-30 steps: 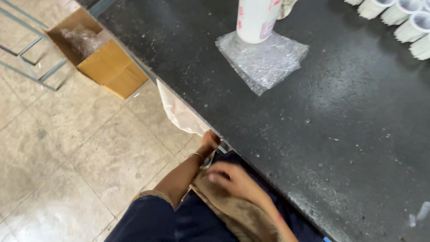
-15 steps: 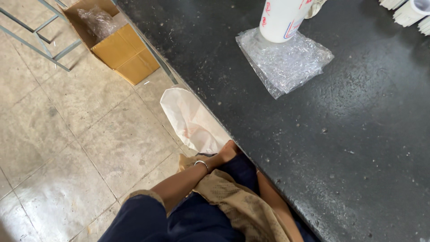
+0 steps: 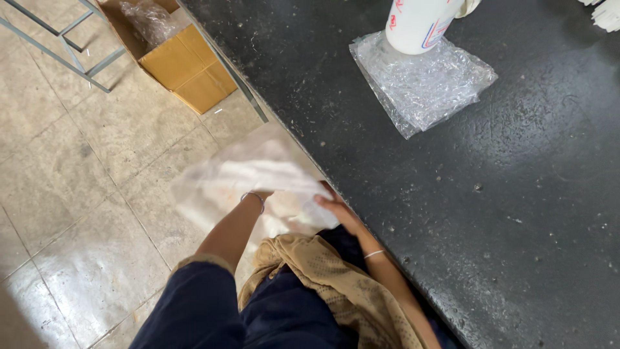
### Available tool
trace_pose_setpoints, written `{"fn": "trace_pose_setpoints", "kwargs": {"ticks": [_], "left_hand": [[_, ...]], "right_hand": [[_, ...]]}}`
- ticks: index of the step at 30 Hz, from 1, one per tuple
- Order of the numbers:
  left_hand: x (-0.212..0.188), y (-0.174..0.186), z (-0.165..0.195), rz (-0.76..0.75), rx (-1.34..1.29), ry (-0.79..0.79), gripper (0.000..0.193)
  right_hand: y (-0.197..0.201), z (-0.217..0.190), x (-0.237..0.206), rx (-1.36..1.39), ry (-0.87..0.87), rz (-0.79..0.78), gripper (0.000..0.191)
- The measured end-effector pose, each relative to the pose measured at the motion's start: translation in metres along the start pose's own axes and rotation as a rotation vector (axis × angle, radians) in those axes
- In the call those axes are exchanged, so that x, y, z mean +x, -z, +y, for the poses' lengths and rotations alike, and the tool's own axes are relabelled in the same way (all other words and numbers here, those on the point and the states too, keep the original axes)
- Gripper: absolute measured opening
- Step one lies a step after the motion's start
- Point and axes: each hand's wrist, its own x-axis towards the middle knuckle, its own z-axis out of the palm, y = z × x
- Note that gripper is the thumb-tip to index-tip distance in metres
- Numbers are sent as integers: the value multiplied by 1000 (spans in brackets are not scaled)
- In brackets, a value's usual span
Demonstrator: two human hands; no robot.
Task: The person tears sheets of bubble wrap from a roll, folds them, and wraps white plastic lamp socket parts one at a time, placing each wrapped part into a cardboard box beside the workbench. The person occasionally reaches into a white plastic bag for more bubble wrap.
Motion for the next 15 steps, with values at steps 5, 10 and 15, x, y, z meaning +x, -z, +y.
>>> {"fn": "trace_pose_setpoints", "kwargs": {"ticks": [5,10,15], "left_hand": [[19,-23,35,46,-347,-95,29],[25,-34,44,84,-438,-139,31],[29,-40,54,120,-446,-152,32]], "right_hand": [[-48,-30,-26,469,38,-440,44],[-57,-60,-70,638,210,-613,40],[-55,-79,-99,650,243,-679,42]]}}
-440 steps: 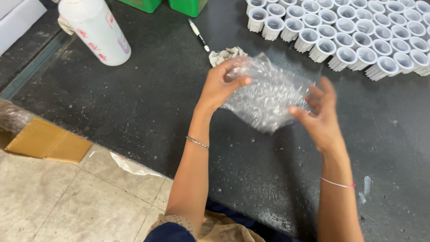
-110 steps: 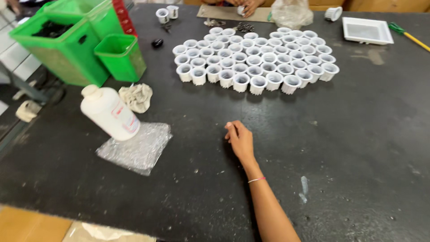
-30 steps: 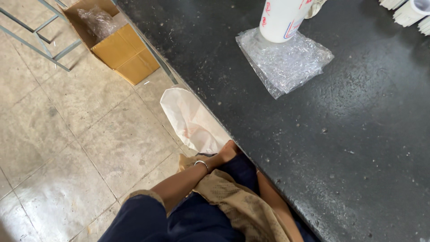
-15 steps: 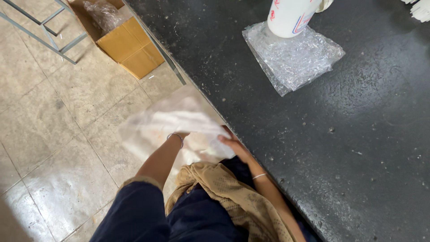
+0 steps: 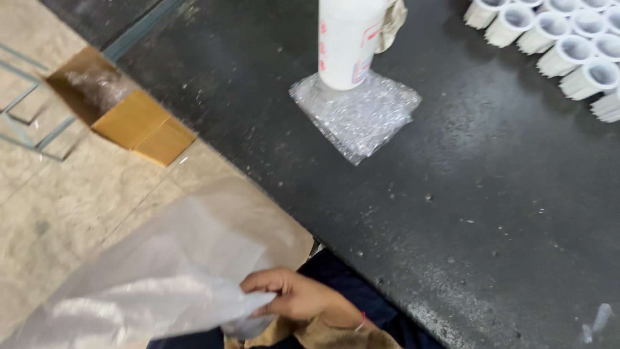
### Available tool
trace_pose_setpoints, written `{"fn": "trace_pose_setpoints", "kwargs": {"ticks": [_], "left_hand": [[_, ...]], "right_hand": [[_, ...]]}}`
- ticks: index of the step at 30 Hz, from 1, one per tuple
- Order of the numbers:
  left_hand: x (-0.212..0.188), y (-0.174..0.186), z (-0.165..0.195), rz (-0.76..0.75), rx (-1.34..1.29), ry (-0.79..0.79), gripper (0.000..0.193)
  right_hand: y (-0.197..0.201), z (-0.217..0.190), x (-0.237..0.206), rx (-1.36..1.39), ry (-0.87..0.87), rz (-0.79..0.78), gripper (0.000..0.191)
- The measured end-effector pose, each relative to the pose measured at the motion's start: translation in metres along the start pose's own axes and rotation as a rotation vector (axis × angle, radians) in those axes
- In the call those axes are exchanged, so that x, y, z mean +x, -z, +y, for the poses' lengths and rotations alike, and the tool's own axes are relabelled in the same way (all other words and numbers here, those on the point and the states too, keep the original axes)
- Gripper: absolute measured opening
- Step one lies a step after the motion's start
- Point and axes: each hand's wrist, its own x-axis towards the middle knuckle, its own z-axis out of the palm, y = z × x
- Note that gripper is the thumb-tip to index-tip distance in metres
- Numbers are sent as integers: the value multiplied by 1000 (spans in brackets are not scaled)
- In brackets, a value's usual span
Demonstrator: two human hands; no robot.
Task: The person tears sheets of bubble wrap from a roll, folds them, and wraps white plastic lamp socket parts one at a time, placing each wrapped part into a cardboard box beside the workbench. The person occasionally reaches into a white plastic bag for more bubble wrap.
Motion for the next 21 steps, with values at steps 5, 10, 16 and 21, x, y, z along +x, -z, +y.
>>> {"fn": "trace_pose_setpoints", "kwargs": {"ticks": [5,10,16,21], "left_hand": [[26,-17,20,18,-2,-28,33],[35,-22,31,11,-13,-62,34],[5,40,52,-84,-30,-96,36],[30,15,50,-271,-91,-42,37]], "right_hand": [[-5,-8,-1,55,-41,-34,37],[-1,-9,3,-25,20,90,34],[25,7,5,-368,82,402,30],[58,19,-3,-489,14,642,35]]}}
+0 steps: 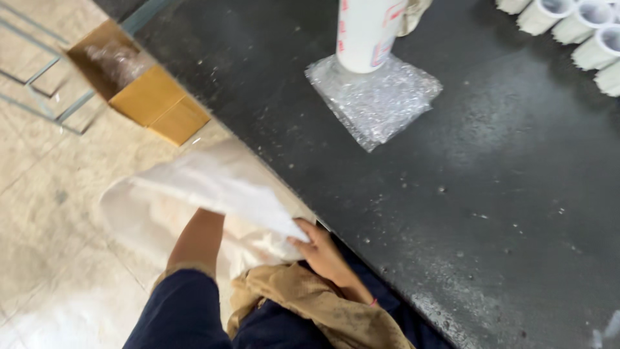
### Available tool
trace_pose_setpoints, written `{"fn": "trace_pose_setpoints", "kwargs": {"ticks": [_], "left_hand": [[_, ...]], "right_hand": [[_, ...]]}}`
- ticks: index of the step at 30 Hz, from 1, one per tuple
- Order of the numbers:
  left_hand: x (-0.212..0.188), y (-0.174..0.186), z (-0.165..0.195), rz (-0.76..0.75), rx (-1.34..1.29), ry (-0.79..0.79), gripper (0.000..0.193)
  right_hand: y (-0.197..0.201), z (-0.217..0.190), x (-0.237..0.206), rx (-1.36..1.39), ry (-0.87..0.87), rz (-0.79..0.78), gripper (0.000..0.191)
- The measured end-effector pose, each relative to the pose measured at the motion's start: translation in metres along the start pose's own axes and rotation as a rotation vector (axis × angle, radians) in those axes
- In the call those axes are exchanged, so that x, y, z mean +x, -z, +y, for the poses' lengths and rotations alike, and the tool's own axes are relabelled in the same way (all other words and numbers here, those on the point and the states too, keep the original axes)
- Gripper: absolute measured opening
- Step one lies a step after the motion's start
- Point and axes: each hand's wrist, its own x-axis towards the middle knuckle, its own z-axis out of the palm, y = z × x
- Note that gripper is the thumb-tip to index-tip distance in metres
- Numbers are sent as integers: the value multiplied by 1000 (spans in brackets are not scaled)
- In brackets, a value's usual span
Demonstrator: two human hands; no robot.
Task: The person tears sheets of bubble wrap from a roll, folds them, and wraps white plastic lamp socket parts one at a time, placing each wrapped part into a cardboard box beside the workbench. The person occasionally reaches into a white plastic bag for more bubble wrap.
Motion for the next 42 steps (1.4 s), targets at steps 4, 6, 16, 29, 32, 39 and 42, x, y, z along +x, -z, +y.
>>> {"fn": "trace_pose_setpoints", "kwargs": {"ticks": [4,6,16,29,32,39,42], "left_hand": [[10,-33,-13,-112,-61,78,38],[14,-50,-20,-157,-93,109,39],[28,-103,-44,-252,-155,197,41],[6,-69,-13,-117,551,64,39],[-20,-36,10,-7,1072,-150,53],[-105,-37,80,351,643,-364,17],[-138,-95,122,274,274,-519,14]], "right_hand": [[8,18,0,-115,77,93,33],[9,31,1,-199,78,151,37],[61,95,31,-730,160,466,42],[61,99,43,-856,164,475,39],[41,71,32,-378,-160,239,39],[25,-46,-68,-361,8,-248,30],[41,-100,-119,-328,-55,-406,30]]}}
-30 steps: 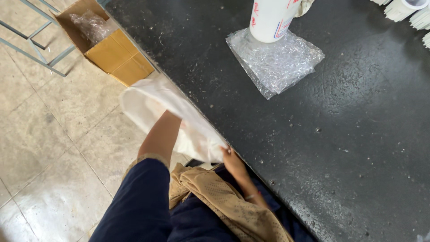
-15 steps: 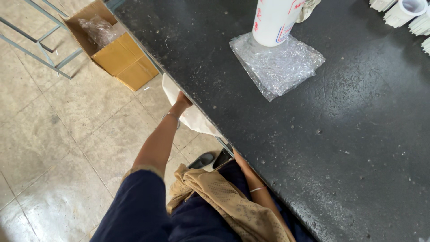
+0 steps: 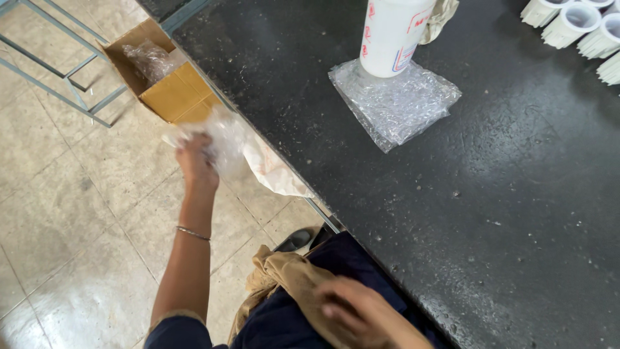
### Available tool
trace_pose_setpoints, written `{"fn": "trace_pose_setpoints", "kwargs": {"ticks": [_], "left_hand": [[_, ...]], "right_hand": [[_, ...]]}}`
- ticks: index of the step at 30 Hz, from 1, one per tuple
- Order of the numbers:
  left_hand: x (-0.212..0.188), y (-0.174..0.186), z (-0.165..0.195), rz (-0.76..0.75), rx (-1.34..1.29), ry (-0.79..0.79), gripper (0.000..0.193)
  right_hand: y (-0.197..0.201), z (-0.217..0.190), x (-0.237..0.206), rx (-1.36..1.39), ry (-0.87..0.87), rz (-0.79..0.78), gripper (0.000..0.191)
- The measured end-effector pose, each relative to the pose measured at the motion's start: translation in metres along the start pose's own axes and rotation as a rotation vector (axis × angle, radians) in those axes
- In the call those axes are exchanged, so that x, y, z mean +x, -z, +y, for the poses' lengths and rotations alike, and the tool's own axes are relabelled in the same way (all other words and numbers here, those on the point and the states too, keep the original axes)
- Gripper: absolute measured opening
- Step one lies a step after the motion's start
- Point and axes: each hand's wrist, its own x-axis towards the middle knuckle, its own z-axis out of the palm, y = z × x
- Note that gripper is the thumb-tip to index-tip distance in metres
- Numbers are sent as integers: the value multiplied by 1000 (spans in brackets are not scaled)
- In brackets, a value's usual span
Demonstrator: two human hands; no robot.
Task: The person tears sheets of bubble wrap from a roll, folds them, and wraps white plastic lamp socket parts one at a time, placing each wrapped part into a cardboard box beside the workbench. The person occasionally reaches into a white plastic bag for more bubble wrap.
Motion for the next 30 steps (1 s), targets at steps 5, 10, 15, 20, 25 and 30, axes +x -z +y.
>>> {"fn": "trace_pose_setpoints", "kwargs": {"ticks": [5,10,15,20,25,30], "left_hand": [[-62,-131,49,-392,-326,118,23],[-165,-291,-2,-905,-565,529,38],[-257,-392,-74,-1202,-546,987,17],[-303,-415,-126,-1172,-258,1070,18],[-300,-395,-144,-1110,-145,1020,29],[-266,-402,-134,-1057,-280,726,23]], "right_hand": [[70,-40,-59,-234,-118,66,29],[159,-42,-69,-10,156,761,33],[232,-12,-91,395,438,1172,46],[253,37,-110,764,600,1208,40],[254,71,-111,658,487,1337,11],[266,79,-131,716,573,1603,7]]}}
